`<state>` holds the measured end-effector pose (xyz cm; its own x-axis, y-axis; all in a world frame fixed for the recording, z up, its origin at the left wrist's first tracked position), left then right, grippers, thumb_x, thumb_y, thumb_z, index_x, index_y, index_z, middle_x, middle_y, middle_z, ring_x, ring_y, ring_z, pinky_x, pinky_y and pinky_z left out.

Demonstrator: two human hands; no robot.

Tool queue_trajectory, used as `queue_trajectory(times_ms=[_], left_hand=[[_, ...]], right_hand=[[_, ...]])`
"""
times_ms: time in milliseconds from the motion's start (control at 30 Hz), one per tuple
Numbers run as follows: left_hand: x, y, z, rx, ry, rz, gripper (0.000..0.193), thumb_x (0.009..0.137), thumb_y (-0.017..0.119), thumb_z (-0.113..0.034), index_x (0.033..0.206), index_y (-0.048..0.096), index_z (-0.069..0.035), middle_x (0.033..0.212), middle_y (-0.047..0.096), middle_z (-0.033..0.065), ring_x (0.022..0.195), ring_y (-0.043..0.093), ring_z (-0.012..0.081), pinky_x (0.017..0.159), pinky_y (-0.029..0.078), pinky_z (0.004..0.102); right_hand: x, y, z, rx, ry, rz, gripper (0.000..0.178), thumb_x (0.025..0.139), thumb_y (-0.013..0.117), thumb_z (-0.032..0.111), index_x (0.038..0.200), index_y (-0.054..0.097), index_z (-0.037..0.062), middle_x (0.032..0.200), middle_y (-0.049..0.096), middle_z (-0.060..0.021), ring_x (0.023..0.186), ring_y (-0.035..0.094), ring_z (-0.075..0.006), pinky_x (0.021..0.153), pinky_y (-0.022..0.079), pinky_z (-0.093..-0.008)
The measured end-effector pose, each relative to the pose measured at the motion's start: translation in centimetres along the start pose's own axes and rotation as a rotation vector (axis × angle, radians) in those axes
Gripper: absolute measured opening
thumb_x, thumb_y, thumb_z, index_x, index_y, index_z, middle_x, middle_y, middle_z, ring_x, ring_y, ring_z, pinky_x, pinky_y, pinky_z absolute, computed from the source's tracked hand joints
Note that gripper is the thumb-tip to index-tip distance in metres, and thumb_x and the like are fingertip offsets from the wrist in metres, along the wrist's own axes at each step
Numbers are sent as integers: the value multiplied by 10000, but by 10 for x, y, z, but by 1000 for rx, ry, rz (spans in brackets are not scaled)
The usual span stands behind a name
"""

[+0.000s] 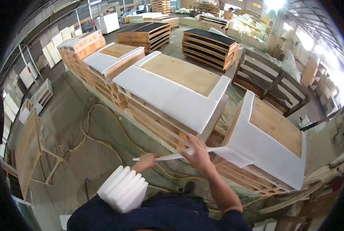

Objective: The person places white foam padding onto wooden furniture frames and uses a pneumatic nail gun to secure the foam. The person also picks up and stacks additional foam pieces.

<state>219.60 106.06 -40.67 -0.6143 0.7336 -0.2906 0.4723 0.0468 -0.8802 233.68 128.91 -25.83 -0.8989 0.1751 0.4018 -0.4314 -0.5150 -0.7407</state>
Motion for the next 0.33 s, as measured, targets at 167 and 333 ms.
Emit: queue_trajectory(times_ms=[167,333], left_hand=[[-26,-25,-2,125,-24,-297,246,744,598,-144,964,685,-208,1001,652,66,1058,580,255,1009,211,685],[-40,-65,-12,159,63,-708,206,783,558,-237,898,699,-140,1208,543,179,1218,442,343,1065,64,677]], right_hand=[[69,75,42,-390,-7,956,849,753,594,658,1262,485,-12,1130,603,-199,928,635,-338,838,484,-427],[41,158,34,-523,-30,1313,506,785,596,563,922,715,90,906,699,-101,816,657,-273,726,503,-446]])
Point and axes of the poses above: each hand's wrist, its own x-axis towards the middle knuckle, its own y-axis out of the palm, z = x × y, the point moved 3 cm from there along x, towards the middle knuckle
